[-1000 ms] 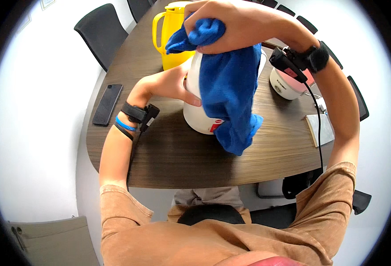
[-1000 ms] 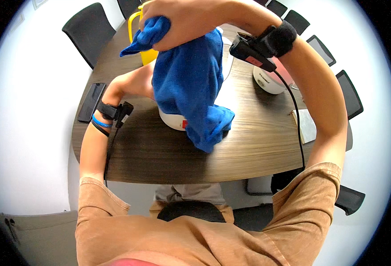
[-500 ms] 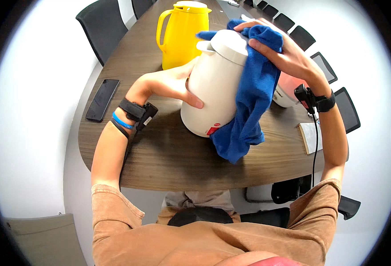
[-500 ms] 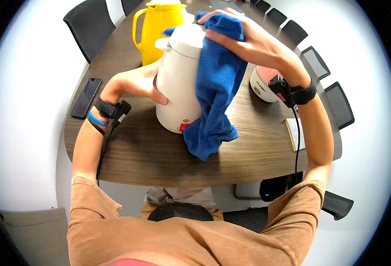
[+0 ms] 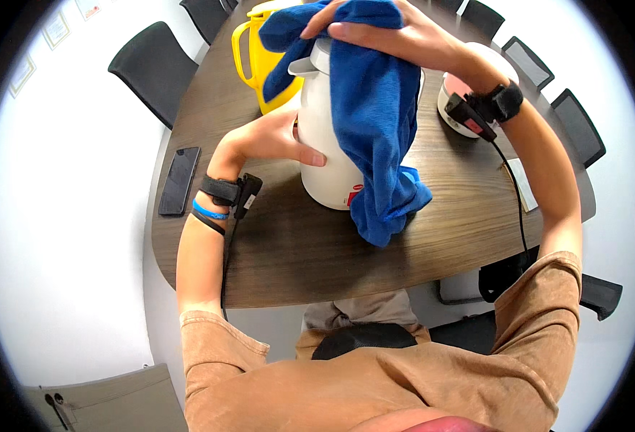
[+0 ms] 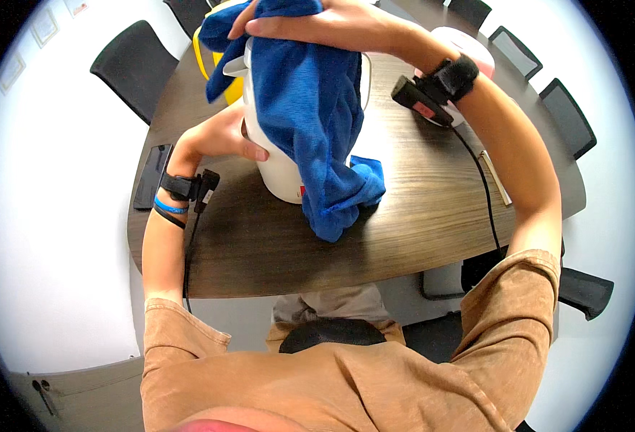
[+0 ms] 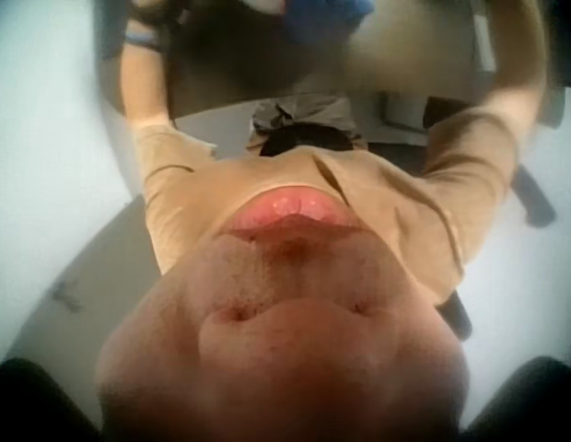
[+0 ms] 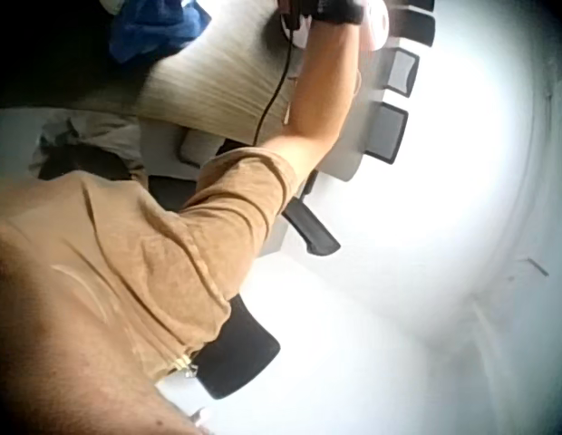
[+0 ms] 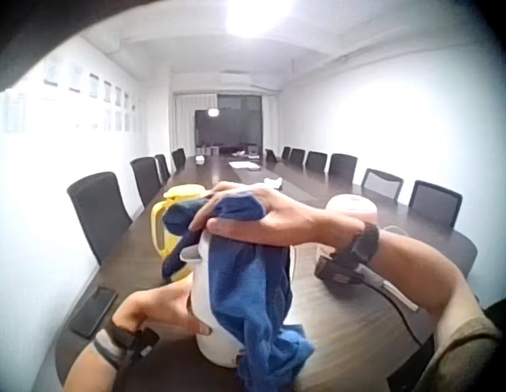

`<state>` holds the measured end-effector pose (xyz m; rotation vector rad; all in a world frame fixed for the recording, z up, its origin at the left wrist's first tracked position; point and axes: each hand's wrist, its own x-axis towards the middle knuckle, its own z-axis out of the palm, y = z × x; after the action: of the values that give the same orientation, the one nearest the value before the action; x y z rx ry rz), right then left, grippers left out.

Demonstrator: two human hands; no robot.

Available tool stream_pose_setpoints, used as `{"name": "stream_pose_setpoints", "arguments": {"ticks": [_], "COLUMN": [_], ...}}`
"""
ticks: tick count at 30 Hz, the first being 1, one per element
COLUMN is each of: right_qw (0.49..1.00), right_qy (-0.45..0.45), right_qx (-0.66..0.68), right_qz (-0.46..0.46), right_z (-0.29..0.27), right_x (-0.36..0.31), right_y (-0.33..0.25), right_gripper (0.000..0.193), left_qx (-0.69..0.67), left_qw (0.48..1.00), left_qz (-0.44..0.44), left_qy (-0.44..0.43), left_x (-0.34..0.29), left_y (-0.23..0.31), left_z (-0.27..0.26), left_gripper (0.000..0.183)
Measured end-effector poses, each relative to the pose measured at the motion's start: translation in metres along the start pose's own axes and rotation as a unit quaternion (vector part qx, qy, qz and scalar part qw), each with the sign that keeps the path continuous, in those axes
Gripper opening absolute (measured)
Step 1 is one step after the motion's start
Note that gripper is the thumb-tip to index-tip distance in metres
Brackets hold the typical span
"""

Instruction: The person wipes the exterior of a yellow pitcher with a blue cloth, then wipes a white pitcher in the same manner. The person opens the white pitcher lid and wipes the lid interior and rim with the cloth.

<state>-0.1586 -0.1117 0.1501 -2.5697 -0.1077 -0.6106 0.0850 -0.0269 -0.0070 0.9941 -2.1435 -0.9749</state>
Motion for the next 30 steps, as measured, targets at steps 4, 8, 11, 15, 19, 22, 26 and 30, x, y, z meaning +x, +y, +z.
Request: {"name": "stream_pose_setpoints", "arguments": {"ticks": [4, 8, 11, 15, 19, 22, 26, 30], "right_qw": [0.993, 0.981, 0.978, 0.967, 0.967, 0.962, 0.942, 0.966], "right_qy": [0.098, 0.179, 0.204, 0.224, 0.196, 0.230, 0.247, 0.195], "right_qx": [0.062, 0.002, -0.009, -0.031, -0.035, -0.136, -0.229, -0.168], "right_qz": [0.038, 0.079, 0.048, 0.121, 0.159, 0.059, -0.013, 0.019], "right_z": [0.005, 0.009, 0.015, 0.029, 0.038, 0.027, 0.018, 0.009], "right_x": [-0.022, -0.063, -0.083, -0.117, -0.132, -0.116, -0.095, -0.104], "right_y": [0.004, 0.038, 0.040, 0.045, 0.035, 0.031, 0.030, 0.033], "right_gripper": [0.038, 0.055, 0.047, 0.049, 0.053, 0.054, 0.059, 0.048], "left_qx": [-0.031, -0.053, -0.070, -0.085, -0.087, -0.081, -0.085, -0.093], "left_qw": [0.999, 0.998, 0.997, 0.996, 0.996, 0.996, 0.995, 0.995], "left_qz": [-0.018, -0.020, -0.012, -0.011, -0.015, -0.031, -0.047, -0.040], "left_qy": [0.007, 0.013, 0.002, 0.009, 0.010, 0.017, -0.007, -0.001], "left_x": [-0.002, 0.002, 0.003, 0.005, 0.006, 0.003, 0.002, 0.001], "left_y": [0.007, 0.014, 0.016, 0.010, 0.012, 0.017, 0.015, 0.013], "left_z": [0.002, 0.005, 0.004, 0.005, 0.007, 0.005, 0.000, 0.000], "left_gripper": [0.086, 0.105, 0.116, 0.108, 0.109, 0.110, 0.114, 0.117]}}
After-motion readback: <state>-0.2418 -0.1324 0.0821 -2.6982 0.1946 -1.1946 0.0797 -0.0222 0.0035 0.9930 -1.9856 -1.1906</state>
